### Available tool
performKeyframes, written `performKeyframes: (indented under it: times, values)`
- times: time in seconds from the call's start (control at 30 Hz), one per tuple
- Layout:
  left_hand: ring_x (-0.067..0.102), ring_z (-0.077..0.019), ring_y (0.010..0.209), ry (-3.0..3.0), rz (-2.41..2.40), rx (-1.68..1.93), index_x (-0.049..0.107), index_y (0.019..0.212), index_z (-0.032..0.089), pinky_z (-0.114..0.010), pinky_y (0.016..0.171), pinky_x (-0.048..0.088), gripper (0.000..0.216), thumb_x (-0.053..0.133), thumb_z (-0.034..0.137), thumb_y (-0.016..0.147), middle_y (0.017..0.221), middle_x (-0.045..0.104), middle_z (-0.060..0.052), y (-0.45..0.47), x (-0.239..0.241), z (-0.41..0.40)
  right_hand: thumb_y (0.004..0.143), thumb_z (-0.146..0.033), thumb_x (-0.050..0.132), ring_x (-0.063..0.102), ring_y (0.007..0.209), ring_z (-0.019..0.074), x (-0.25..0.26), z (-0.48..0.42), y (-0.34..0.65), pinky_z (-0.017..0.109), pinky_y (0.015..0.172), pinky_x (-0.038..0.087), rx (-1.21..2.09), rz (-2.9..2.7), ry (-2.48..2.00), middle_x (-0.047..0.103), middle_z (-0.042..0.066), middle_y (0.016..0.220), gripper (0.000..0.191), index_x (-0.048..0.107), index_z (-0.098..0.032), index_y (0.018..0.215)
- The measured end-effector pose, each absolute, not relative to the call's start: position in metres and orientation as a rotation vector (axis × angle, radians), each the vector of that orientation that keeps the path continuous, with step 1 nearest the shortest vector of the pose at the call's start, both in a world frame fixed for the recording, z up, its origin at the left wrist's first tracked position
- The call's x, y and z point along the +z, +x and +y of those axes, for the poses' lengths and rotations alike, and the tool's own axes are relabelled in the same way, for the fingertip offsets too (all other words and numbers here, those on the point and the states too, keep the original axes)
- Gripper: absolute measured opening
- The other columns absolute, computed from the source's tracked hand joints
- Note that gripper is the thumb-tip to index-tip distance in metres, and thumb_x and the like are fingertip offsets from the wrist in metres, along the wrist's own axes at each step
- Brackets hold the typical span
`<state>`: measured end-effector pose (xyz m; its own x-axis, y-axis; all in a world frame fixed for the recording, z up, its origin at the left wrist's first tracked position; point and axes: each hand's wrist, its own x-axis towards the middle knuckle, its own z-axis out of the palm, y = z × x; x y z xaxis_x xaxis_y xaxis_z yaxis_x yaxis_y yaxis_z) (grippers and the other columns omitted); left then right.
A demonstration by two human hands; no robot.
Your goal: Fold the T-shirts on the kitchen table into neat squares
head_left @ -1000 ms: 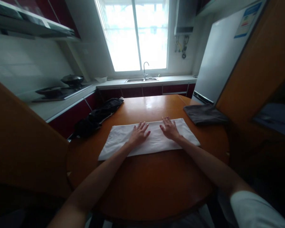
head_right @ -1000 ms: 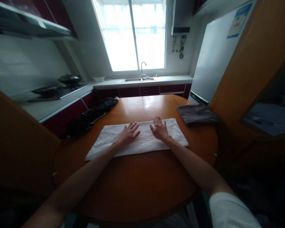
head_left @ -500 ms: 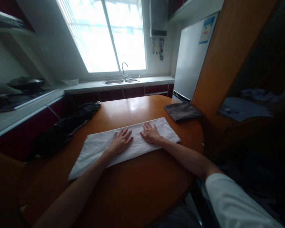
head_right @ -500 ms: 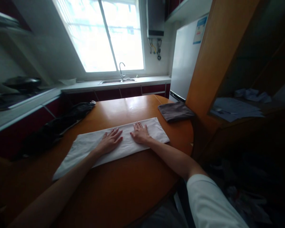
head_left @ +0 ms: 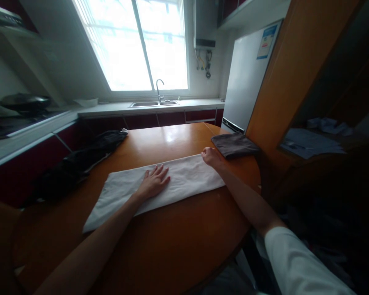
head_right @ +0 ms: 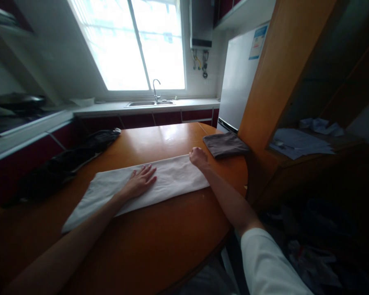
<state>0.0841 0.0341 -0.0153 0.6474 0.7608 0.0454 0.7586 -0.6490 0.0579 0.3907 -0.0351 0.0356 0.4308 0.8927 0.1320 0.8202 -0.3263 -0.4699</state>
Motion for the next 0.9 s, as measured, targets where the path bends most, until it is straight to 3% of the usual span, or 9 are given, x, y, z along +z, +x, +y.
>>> performKeyframes:
  times: [0.1, 0.23, 0.33, 0.43, 0.53, 0.67, 0.77, 0.9]
  values:
    - [0.017, -0.0319, 0.155, 2.814, 1.300, 0.114, 0.036, 0.158, 0.025, -0.059, 0.121, 0.015, 0.063, 0.025, 0.055, 0.103, 0.167, 0.021, -0.008, 0.084, -0.016, 0.033, 0.085, -0.027, 0.066, 0.068, 0.110, 0.0338, 0.039, -0.039, 0.424, 0.039, 0.091, 0.053, 0.267, -1.331, -2.319, 0.073, 0.022, 0.109, 0.028, 0.074, -0.011, 0.106]
    - [0.017, -0.0322, 0.155, 2.815, 1.292, 0.119, 0.037, 0.158, 0.024, -0.060, 0.121, 0.015, 0.064, 0.025, 0.056, 0.103, 0.167, 0.022, -0.009, 0.084, -0.017, 0.034, 0.067, -0.022, 0.081, 0.072, 0.083, 0.0298, 0.032, -0.041, 0.446, 0.032, 0.069, 0.056, 0.415, -1.261, -2.312, 0.073, 0.015, 0.076, 0.017, 0.073, -0.012, 0.079]
    - [0.017, -0.0322, 0.155, 2.814, 1.290, 0.119, 0.037, 0.157, 0.024, -0.060, 0.121, 0.014, 0.064, 0.025, 0.056, 0.103, 0.167, 0.022, -0.009, 0.084, -0.018, 0.035, 0.057, -0.020, 0.087, 0.066, 0.058, 0.0227, 0.029, -0.040, 0.453, 0.026, 0.051, 0.049, 0.545, -1.226, -2.246, 0.062, 0.007, 0.052, 0.021, 0.067, -0.013, 0.062]
    - [0.016, -0.0315, 0.155, 2.810, 1.292, 0.124, 0.038, 0.157, 0.025, -0.059, 0.121, 0.014, 0.064, 0.025, 0.056, 0.103, 0.167, 0.023, -0.009, 0.085, -0.017, 0.034, 0.054, -0.020, 0.087, 0.056, 0.046, 0.0159, 0.031, -0.040, 0.458, 0.023, 0.044, 0.041, 0.657, -1.209, -2.161, 0.052, -0.001, 0.042, 0.025, 0.064, -0.015, 0.057]
    - [0.016, -0.0316, 0.155, 2.807, 1.295, 0.112, 0.037, 0.157, 0.024, -0.060, 0.121, 0.014, 0.063, 0.025, 0.055, 0.103, 0.167, 0.022, -0.009, 0.085, -0.015, 0.032, 0.057, -0.025, 0.086, 0.050, 0.042, 0.0114, 0.036, -0.043, 0.459, 0.021, 0.043, 0.040, 0.780, -1.223, -2.042, 0.052, -0.003, 0.043, 0.024, 0.065, -0.015, 0.060]
    - [0.018, -0.0323, 0.155, 2.796, 1.298, 0.108, 0.037, 0.157, 0.023, -0.060, 0.121, 0.015, 0.063, 0.027, 0.054, 0.103, 0.167, 0.022, -0.010, 0.085, -0.013, 0.030, 0.065, -0.025, 0.080, 0.059, 0.055, 0.0127, 0.047, -0.052, 0.454, 0.020, 0.050, 0.047, 0.925, -1.292, -1.856, 0.066, 0.000, 0.063, 0.019, 0.070, -0.015, 0.079]
    - [0.020, -0.0335, 0.154, 2.780, 1.290, 0.146, 0.040, 0.155, 0.023, -0.061, 0.121, 0.015, 0.061, 0.030, 0.053, 0.103, 0.167, 0.025, -0.011, 0.085, -0.012, 0.028, 0.072, -0.023, 0.073, 0.065, 0.068, 0.0151, 0.055, -0.055, 0.445, 0.020, 0.056, 0.050, 0.960, -1.305, -1.696, 0.072, 0.003, 0.079, 0.030, 0.070, -0.016, 0.101]
    - [0.031, -0.0332, 0.150, 2.772, 1.209, 0.390, 0.051, 0.147, 0.022, -0.059, 0.121, 0.021, 0.053, 0.044, 0.045, 0.100, 0.159, 0.041, -0.013, 0.089, -0.006, 0.021, 0.077, -0.024, 0.066, 0.066, 0.067, 0.0168, 0.058, -0.049, 0.422, 0.024, 0.058, 0.052, 0.967, -1.250, -1.517, 0.071, 0.004, 0.083, 0.046, 0.060, -0.017, 0.122]
